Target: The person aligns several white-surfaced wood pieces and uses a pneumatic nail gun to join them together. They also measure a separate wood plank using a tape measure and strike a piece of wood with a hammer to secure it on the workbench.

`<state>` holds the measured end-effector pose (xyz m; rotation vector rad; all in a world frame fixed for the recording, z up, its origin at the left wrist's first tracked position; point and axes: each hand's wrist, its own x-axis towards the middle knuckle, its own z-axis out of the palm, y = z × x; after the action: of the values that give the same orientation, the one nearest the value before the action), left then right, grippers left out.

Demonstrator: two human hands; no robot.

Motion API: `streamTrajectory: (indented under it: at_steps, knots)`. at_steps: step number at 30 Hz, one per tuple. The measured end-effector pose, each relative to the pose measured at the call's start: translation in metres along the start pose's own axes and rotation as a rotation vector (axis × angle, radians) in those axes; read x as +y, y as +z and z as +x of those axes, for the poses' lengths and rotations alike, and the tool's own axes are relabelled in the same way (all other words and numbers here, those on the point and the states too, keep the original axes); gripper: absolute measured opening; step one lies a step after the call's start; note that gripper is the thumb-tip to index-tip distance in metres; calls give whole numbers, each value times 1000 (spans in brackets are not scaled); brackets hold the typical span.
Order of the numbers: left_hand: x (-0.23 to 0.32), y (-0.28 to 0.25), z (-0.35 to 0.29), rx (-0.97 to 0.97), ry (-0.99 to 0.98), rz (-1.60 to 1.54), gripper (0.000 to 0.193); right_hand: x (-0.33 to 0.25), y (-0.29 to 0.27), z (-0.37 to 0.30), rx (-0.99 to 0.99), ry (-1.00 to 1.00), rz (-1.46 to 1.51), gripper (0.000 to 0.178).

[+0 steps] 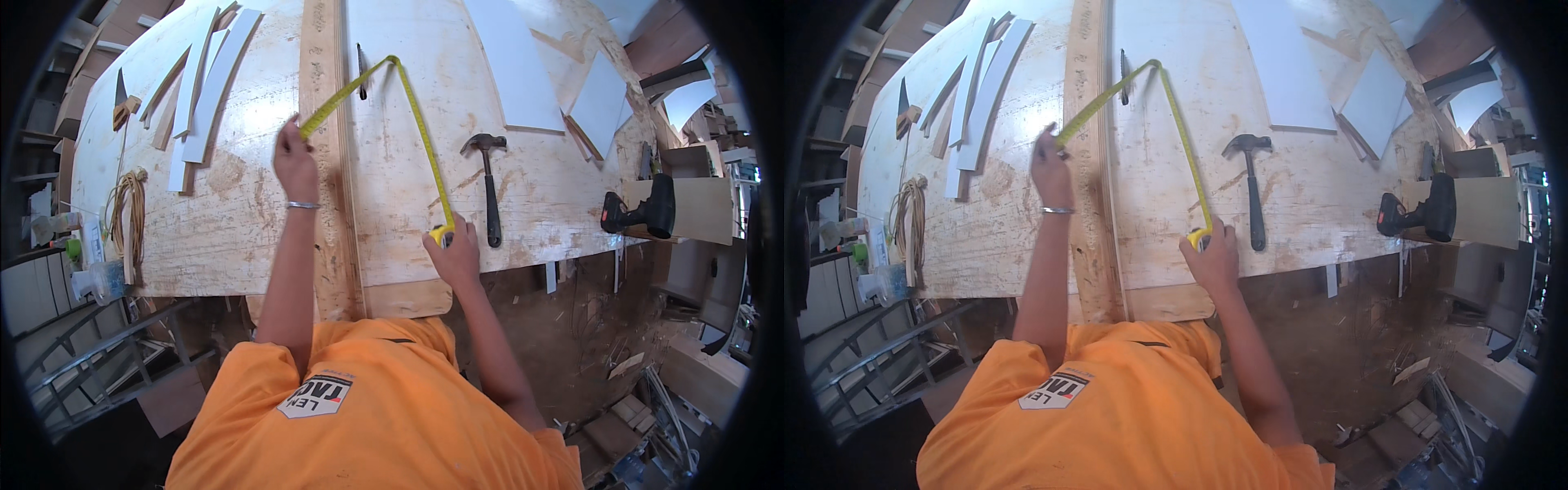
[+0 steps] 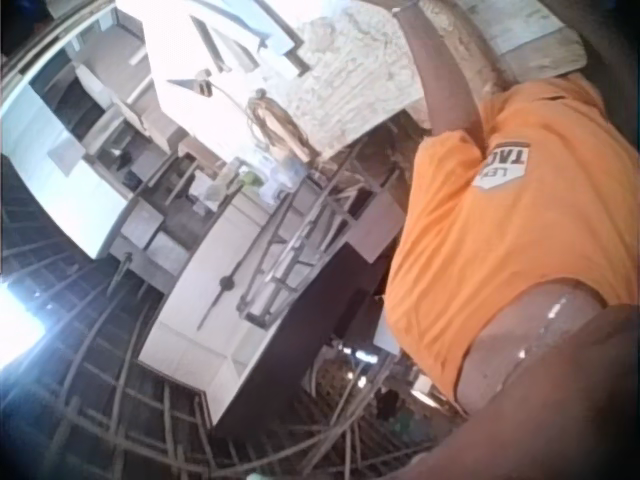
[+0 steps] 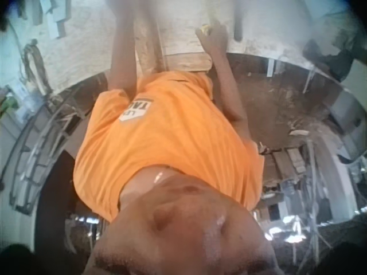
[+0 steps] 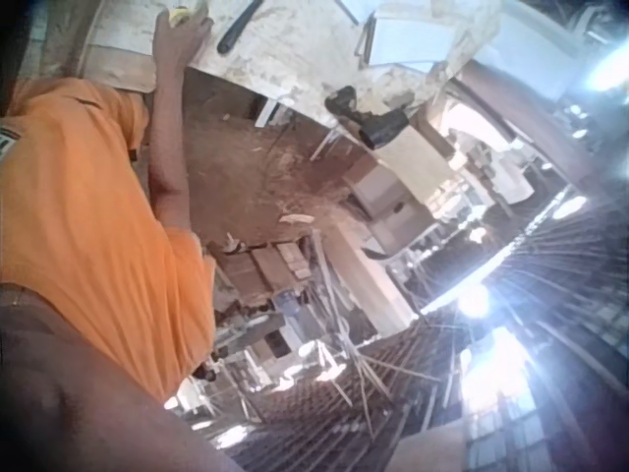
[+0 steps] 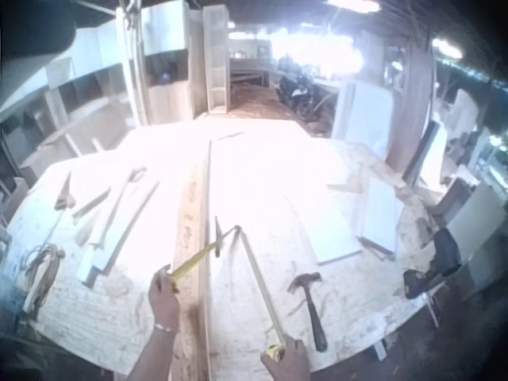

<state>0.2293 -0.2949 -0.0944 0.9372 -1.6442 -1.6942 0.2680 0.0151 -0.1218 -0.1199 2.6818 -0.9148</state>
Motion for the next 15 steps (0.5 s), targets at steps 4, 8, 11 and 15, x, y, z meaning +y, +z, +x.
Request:
streamTrajectory:
  at_steps: [4, 8, 11, 15]
  knots:
    - [-39, 8, -17, -157, 66, 292, 32, 1, 17, 35, 242, -71, -160, 79]
    - [-47, 12, -18, -326, 167, 377, 26, 49, 4, 63, 427, -84, -247, 80]
    - [-45, 11, -4, -355, 347, 596, 26, 87, -21, 71, 502, 7, -336, 79]
    - [-44, 13, 32, -344, 372, 606, 22, 121, -62, 70, 495, 238, -338, 79]
